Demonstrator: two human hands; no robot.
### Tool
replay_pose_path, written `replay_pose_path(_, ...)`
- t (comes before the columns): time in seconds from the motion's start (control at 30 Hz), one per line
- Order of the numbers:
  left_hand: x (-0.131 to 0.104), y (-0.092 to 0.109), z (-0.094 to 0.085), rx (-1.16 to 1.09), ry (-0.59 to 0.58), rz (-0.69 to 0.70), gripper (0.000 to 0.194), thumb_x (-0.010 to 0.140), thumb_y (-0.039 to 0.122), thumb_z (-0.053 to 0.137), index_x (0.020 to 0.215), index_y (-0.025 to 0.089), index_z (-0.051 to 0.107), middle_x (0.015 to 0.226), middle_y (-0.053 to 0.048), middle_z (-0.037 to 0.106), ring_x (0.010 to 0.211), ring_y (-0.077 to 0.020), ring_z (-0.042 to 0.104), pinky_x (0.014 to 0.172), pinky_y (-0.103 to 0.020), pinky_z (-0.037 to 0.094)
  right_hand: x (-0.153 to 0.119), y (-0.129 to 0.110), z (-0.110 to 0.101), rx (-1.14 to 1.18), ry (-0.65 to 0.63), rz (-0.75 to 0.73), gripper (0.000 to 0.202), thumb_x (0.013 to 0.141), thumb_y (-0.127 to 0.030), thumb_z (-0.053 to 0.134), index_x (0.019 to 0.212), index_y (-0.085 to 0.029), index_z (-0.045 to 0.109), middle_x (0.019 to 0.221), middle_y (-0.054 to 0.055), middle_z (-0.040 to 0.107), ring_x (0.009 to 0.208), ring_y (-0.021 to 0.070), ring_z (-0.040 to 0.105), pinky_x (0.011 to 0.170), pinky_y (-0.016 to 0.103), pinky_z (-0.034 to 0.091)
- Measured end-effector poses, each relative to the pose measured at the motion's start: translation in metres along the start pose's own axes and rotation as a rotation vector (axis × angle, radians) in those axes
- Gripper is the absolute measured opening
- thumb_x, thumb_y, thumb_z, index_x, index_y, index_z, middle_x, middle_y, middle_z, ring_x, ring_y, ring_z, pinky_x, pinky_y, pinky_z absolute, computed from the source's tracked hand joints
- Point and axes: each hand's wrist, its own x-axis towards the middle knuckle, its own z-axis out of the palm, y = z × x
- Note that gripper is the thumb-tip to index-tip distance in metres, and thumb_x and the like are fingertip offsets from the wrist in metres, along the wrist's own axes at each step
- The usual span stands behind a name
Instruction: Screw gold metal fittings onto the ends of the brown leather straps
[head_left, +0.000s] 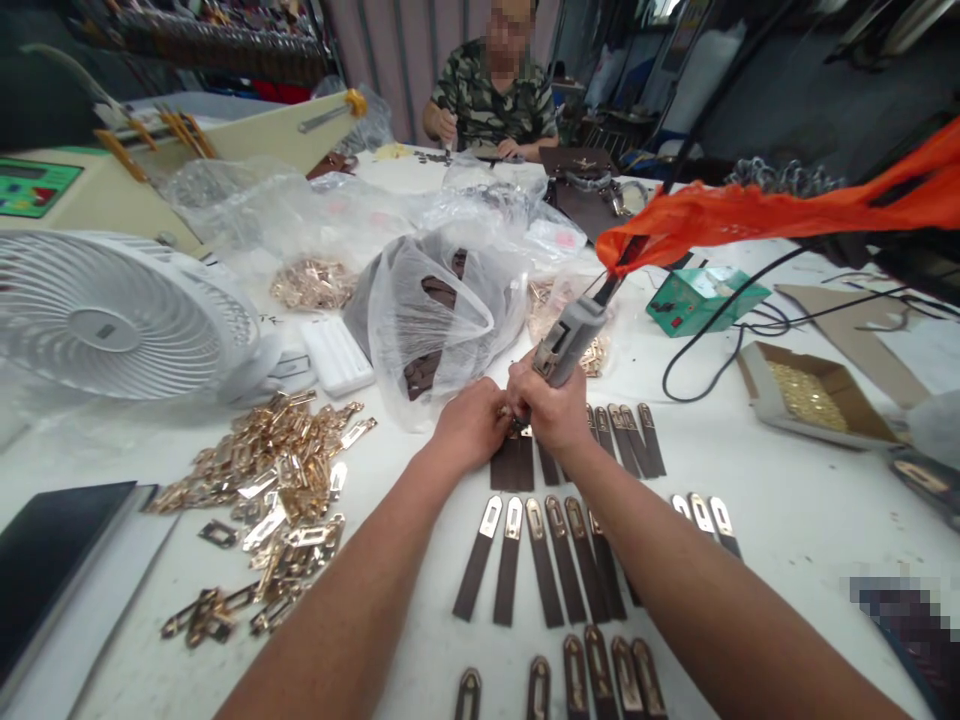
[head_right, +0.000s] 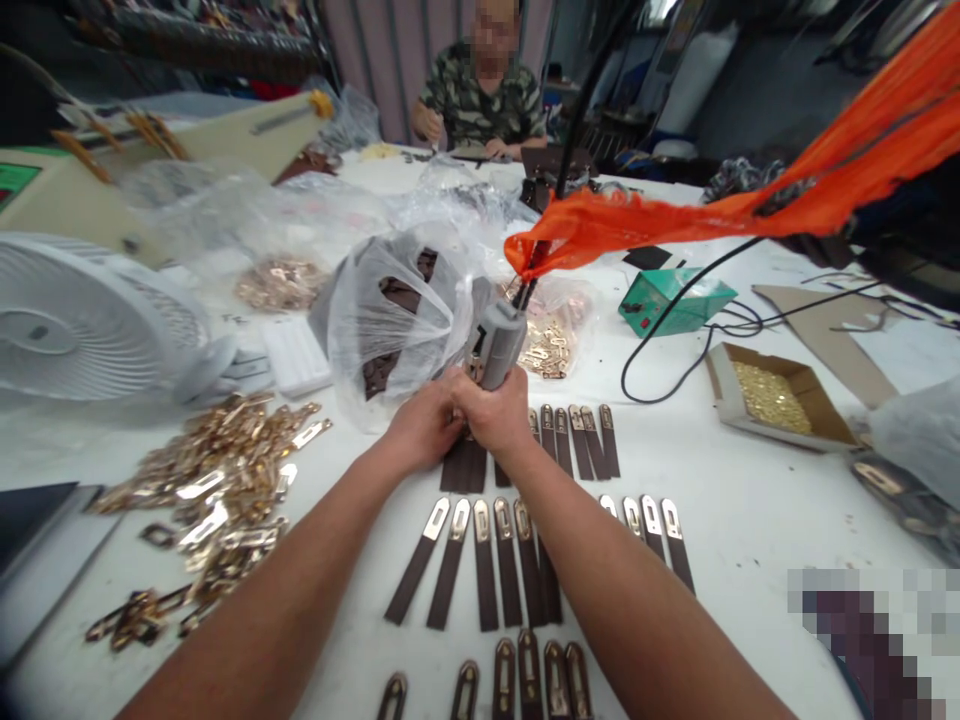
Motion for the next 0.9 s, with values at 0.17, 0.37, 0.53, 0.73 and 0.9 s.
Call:
replay_pose_path(0.17,0.001,-0.001,-0.001,0.016,-0.007,0.016,0.015,0.096,0.023,0.062,0.103,0.023,0.075,0.11,-0.009,0.071,0.113,-0.0302,0.065,0.097,-0.042,0.052,0.005,-0.007,0.001,0.012,0.065,0.04,0.046,0.085,-0.052,0.08,0.063,-0.021,0.055,0.051,-0.003,0.053,0.047,0.0125,0.05,0.052,0.027,0.045)
replay_pose_path(0.37,0.001,-0.001,-0.005,-0.002,-0.004,0.037,0.016,0.096,0.025,0.066,0.103,0.024,0.08,0.106,-0.008,0.072,0.109,-0.0277,0.066,0.094,-0.039,0.051,-0.003,-0.032,-0.006,0.062,0.095,0.065,0.051,0.076,-0.06,0.091,0.069,-0.018,0.062,0.058,0.001,0.061,0.053,0.0135,0.055,0.053,0.026,0.047)
replay_pose_path(0.53,0.0,0.0,-0.009,-0.052,-0.002,0.037,0.014,0.097,0.033,0.071,0.102,0.028,0.084,0.102,-0.004,0.073,0.106,-0.0245,0.067,0.093,-0.037,0.05,-0.025,-0.068,-0.044,0.237,0.249,-0.027,0.045,0.081,-0.053,0.091,0.075,-0.019,0.062,0.057,-0.003,0.056,0.051,0.0133,0.054,0.054,0.028,0.052)
replay_pose_path(0.73,0.001,0.003,-0.006,-0.094,0.085,0.026,0.024,0.102,0.036,0.063,0.102,0.022,0.082,0.105,-0.007,0.074,0.107,-0.0271,0.067,0.094,-0.042,0.049,-0.069,-0.086,-0.091,0.229,0.382,0.087,0.047,0.076,-0.044,0.095,0.07,-0.018,0.057,0.058,-0.004,0.051,0.049,0.0115,0.051,0.052,0.028,0.052)
replay_pose_path(0.9,0.0,0.002,0.003,-0.074,0.289,0.169,0.026,0.101,0.034,0.062,0.102,0.017,0.081,0.102,-0.01,0.074,0.105,-0.029,0.066,0.096,-0.045,0.05,-0.103,-0.076,-0.108,0.162,0.458,0.101,0.042,0.08,-0.041,0.094,0.074,-0.018,0.06,0.059,-0.004,0.053,0.051,0.0116,0.053,0.054,0.028,0.051)
